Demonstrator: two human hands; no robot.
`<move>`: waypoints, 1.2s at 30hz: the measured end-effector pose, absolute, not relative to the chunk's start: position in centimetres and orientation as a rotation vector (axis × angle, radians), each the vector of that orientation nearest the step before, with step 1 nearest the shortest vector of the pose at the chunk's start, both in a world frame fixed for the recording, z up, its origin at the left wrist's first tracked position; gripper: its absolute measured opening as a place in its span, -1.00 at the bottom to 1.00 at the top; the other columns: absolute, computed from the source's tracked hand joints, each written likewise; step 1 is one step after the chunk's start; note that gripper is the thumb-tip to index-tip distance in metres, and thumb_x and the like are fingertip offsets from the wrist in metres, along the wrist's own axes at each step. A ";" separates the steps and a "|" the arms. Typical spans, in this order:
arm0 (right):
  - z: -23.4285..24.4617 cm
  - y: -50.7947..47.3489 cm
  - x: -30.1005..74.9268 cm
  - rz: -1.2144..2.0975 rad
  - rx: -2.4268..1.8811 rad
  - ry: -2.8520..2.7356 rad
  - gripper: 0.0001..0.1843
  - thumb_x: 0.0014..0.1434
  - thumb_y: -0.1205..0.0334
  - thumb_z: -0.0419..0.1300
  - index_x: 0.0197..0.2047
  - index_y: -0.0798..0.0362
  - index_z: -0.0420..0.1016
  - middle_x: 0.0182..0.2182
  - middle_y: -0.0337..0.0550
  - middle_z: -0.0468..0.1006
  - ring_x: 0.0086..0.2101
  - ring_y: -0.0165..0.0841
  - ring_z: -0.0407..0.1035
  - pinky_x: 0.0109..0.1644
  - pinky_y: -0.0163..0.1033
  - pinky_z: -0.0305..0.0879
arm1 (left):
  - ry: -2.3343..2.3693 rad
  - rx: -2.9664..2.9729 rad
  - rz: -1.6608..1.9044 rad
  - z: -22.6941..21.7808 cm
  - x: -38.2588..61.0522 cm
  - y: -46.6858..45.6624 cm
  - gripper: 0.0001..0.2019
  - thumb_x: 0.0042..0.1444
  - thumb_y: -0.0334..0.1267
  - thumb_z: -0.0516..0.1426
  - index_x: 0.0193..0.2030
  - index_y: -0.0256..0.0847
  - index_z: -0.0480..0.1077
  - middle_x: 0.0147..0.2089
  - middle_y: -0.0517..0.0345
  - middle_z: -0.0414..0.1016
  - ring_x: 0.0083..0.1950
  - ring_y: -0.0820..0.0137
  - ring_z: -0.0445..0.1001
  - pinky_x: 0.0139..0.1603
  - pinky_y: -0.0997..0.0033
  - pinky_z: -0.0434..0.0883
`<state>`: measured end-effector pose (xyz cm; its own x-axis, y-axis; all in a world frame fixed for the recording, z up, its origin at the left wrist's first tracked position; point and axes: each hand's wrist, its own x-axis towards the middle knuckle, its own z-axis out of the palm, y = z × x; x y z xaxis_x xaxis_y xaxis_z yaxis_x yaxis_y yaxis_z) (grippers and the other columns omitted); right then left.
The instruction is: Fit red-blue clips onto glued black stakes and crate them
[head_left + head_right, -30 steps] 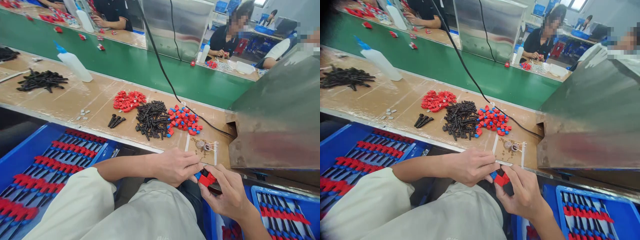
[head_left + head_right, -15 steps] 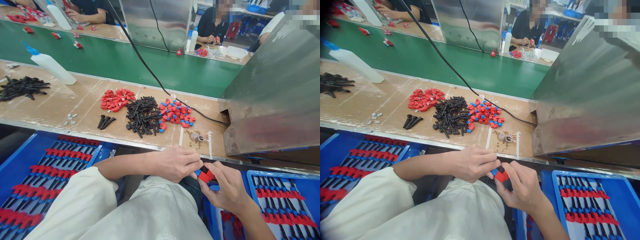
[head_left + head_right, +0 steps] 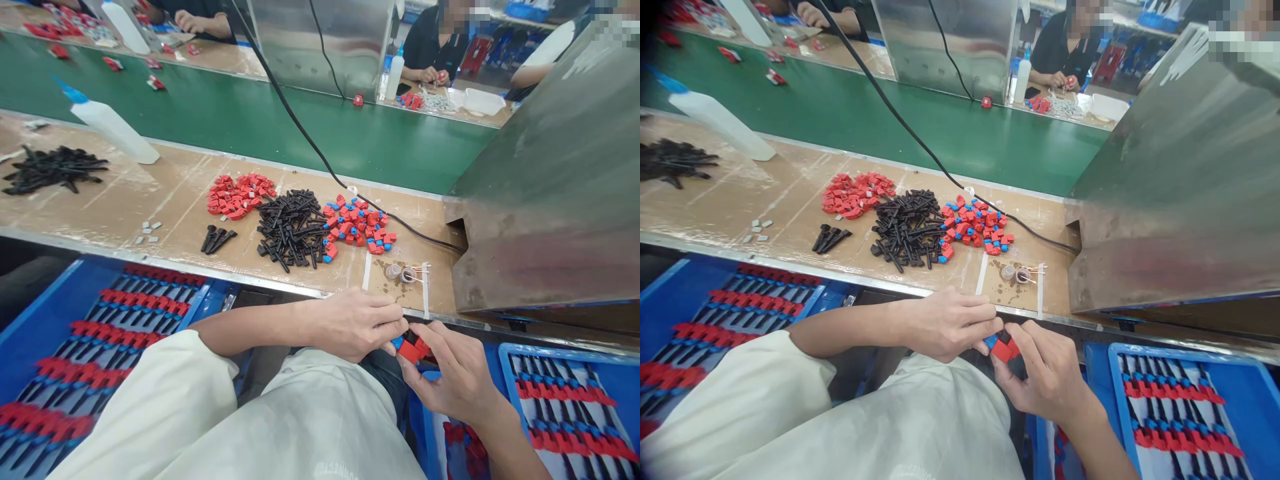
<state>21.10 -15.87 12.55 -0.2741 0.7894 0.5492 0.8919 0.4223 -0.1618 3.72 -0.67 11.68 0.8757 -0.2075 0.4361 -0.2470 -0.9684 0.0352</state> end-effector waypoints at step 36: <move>8.8 -14.2 15.3 1.597 -0.308 0.019 -0.70 0.40 0.08 0.11 -0.14 0.20 0.41 -0.51 -0.34 0.26 -0.59 -0.60 0.10 -0.60 -0.60 0.18 | 0.192 0.531 0.363 5.0 9.8 -3.3 -0.36 -0.19 0.10 0.44 -0.04 -0.30 0.52 -0.23 -0.04 0.62 -0.26 0.37 0.60 -0.20 0.49 0.48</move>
<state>15.30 -14.22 8.85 -0.0183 0.9779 -0.2081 -0.9826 -0.0560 -0.1770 9.76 -3.28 5.00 0.9187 0.3857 -0.0851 -0.2875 0.8007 0.5256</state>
